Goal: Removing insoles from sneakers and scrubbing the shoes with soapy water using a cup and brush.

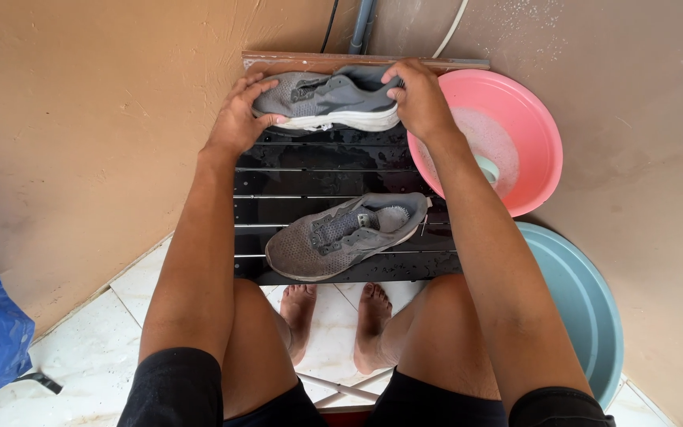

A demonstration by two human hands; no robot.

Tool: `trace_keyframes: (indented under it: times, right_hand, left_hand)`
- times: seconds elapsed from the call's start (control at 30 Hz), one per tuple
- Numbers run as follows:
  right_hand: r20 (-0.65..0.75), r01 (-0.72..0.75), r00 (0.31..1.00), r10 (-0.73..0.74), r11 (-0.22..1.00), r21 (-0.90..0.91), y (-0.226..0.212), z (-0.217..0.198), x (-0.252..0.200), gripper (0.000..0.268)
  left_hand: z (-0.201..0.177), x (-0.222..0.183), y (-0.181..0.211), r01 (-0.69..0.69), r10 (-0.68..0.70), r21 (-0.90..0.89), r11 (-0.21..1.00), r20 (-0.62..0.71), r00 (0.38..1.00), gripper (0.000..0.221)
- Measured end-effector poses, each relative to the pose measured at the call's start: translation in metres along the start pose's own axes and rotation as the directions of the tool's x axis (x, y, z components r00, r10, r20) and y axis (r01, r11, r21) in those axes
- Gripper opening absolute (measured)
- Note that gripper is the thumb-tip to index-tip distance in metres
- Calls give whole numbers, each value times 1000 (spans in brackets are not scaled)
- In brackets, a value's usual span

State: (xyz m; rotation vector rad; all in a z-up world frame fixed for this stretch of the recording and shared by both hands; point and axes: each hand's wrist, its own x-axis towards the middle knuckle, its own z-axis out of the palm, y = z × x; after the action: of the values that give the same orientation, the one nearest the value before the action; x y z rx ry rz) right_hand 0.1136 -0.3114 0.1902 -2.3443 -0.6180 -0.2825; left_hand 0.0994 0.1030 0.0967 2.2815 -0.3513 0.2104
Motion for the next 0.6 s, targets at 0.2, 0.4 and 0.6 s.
trace_keyframes:
  times: [0.2,0.4,0.6]
  right_hand:
    - [79,-118,990,117,993,15,8,12,-14,32]
    - [125,-174,977,173,985,-2,-18,-2,-28,57]
    - [-24,-222,975,222,974,-42,-77,-31,-80,17]
  left_hand:
    - [20,-9,-12,-23,23,1,1000,7,1000,78]
    - [1,-27,40,179,-183,57,982,80,980,127]
    - [33,-25,46,327,-382,309,893,139,914,104]
